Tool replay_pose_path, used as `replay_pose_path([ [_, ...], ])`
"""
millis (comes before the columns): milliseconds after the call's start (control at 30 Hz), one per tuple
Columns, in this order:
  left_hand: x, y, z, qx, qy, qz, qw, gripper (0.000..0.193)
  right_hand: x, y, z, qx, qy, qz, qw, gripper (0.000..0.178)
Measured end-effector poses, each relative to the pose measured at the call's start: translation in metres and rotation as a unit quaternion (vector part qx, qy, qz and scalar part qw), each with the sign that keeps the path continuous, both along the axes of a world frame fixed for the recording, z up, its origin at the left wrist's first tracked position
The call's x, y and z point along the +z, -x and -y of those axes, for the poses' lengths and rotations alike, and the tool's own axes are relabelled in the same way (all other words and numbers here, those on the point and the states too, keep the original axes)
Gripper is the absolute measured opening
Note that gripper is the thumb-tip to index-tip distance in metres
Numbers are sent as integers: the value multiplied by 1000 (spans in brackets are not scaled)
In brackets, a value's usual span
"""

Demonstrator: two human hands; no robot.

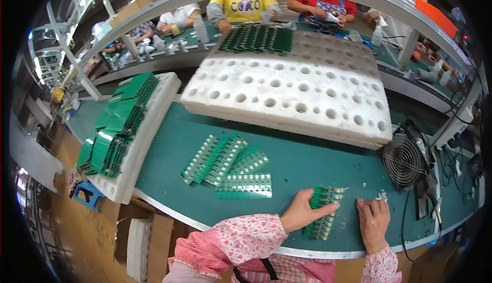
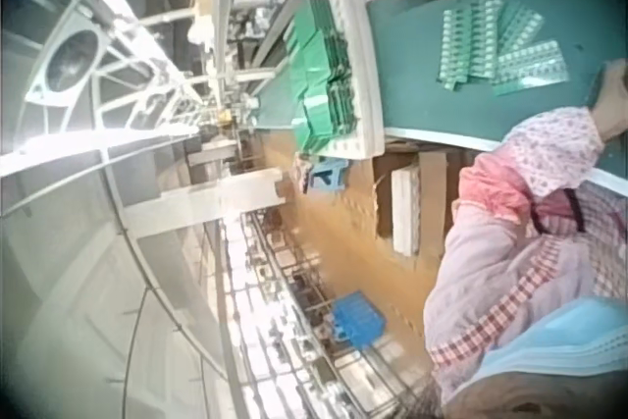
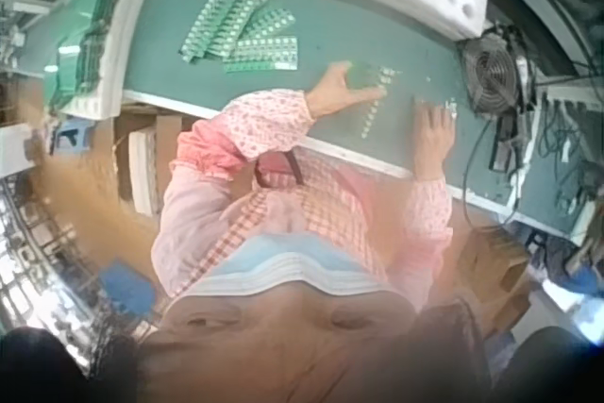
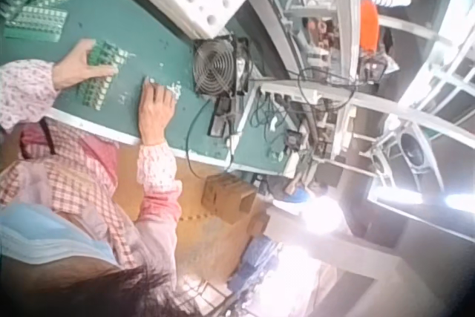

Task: The person solders components onto a circuit board strip using a soldering iron and solder wire, inserts small electronic components onto the board by hand, and solders them in place.

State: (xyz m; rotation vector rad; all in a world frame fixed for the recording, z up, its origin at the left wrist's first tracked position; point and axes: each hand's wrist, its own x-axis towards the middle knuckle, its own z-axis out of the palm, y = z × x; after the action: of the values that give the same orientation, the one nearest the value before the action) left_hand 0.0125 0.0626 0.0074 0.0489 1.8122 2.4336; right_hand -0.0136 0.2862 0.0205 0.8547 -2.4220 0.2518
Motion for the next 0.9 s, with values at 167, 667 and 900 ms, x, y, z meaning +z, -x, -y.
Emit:
replay_pose_path([
  [167,13,-4,17,19,68,27,997,23,6,8,22,23,181,131,974,9],
  [667,9,1,9,1,109,-44,993,17,11,3,39,45,478,616,624,18],
  [900,10,3,11,-11,140,-56,988,19,2,2,41,47,471,611,634,18],
])
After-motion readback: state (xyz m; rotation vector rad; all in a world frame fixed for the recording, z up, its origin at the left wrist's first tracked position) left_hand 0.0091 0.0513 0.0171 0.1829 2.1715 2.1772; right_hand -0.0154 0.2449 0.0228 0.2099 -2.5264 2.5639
